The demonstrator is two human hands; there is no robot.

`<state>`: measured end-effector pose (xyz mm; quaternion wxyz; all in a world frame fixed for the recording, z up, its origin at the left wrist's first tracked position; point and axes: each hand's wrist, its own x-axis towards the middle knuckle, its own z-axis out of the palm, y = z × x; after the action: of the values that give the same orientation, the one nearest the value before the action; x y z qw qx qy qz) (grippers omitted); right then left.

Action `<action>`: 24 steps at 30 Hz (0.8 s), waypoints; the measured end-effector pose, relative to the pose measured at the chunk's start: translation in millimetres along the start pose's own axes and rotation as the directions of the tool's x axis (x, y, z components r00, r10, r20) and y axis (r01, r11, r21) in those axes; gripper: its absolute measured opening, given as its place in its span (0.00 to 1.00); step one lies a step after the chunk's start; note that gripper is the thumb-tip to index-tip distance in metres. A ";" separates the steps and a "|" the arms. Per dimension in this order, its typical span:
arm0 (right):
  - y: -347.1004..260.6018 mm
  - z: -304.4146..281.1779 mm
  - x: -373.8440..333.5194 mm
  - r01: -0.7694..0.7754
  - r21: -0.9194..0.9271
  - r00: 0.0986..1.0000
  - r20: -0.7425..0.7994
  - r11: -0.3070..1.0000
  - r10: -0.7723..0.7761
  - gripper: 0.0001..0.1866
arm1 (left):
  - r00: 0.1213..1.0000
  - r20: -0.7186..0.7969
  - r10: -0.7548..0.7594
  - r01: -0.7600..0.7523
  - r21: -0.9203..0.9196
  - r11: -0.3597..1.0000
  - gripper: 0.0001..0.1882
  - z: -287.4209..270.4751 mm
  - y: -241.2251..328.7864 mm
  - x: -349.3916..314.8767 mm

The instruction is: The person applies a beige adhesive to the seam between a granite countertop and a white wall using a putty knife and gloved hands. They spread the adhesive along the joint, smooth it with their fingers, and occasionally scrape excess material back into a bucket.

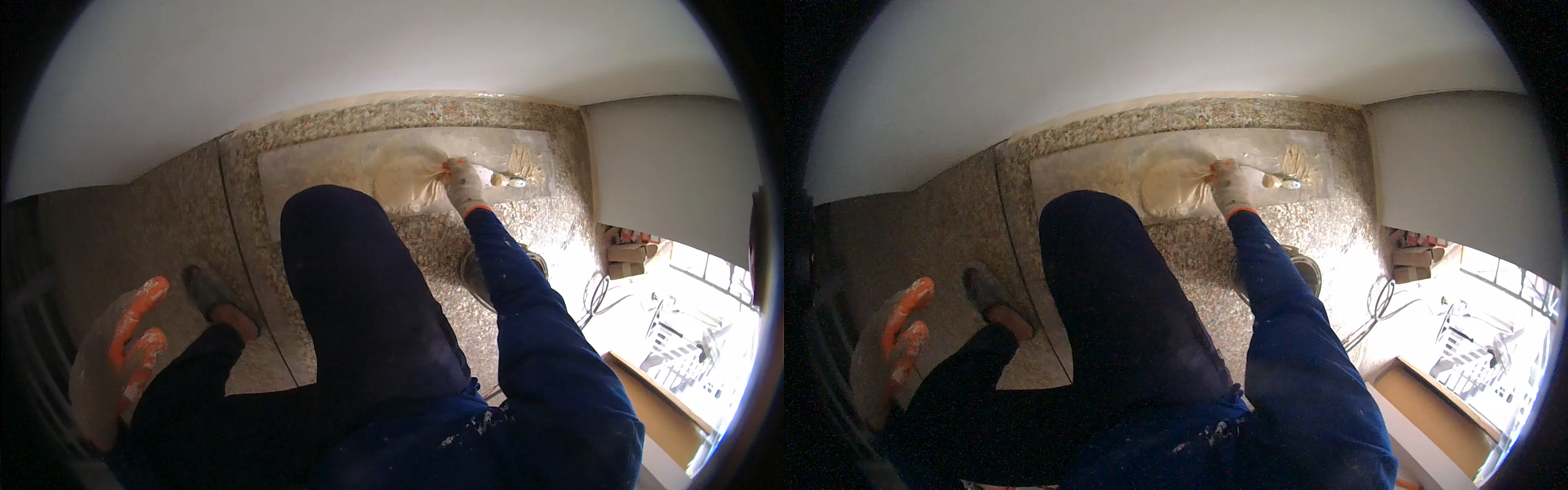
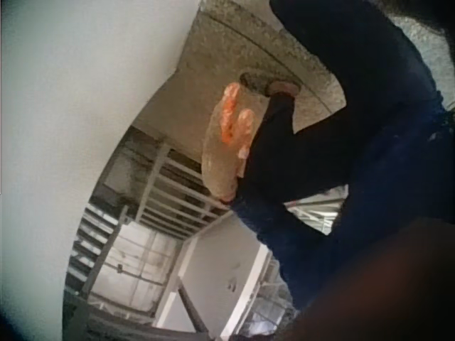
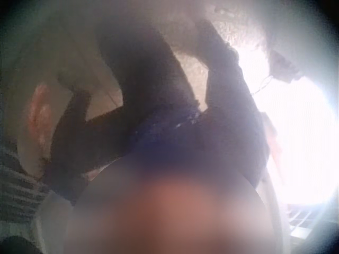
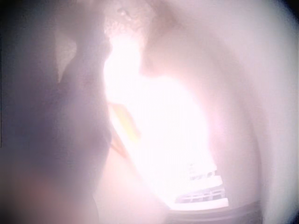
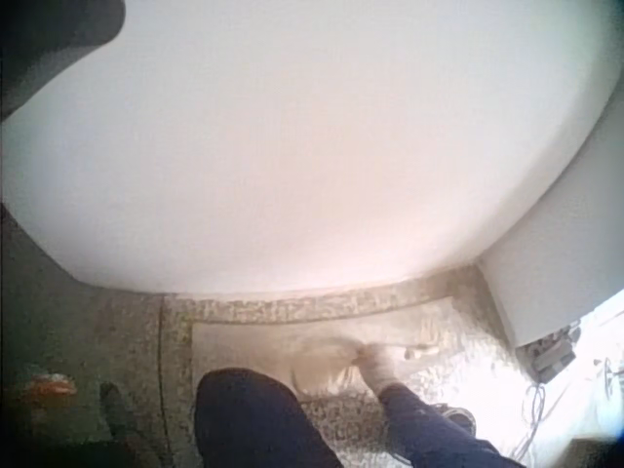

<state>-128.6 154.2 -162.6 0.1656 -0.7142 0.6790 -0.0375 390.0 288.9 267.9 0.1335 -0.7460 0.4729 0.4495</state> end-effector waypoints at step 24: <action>-63.4 -166.4 -81.3 0.006 0.997 0.999 -0.009 0.075 0.030 0.33 | 0.860 0.024 0.510 0.060 -0.997 -0.054 0.31 279.5 315.7 232.1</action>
<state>-120.4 204.7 26.3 0.5981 -0.4049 0.4804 -0.4975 11.7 164.3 -2.3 -0.4200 -0.4125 0.0944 0.8028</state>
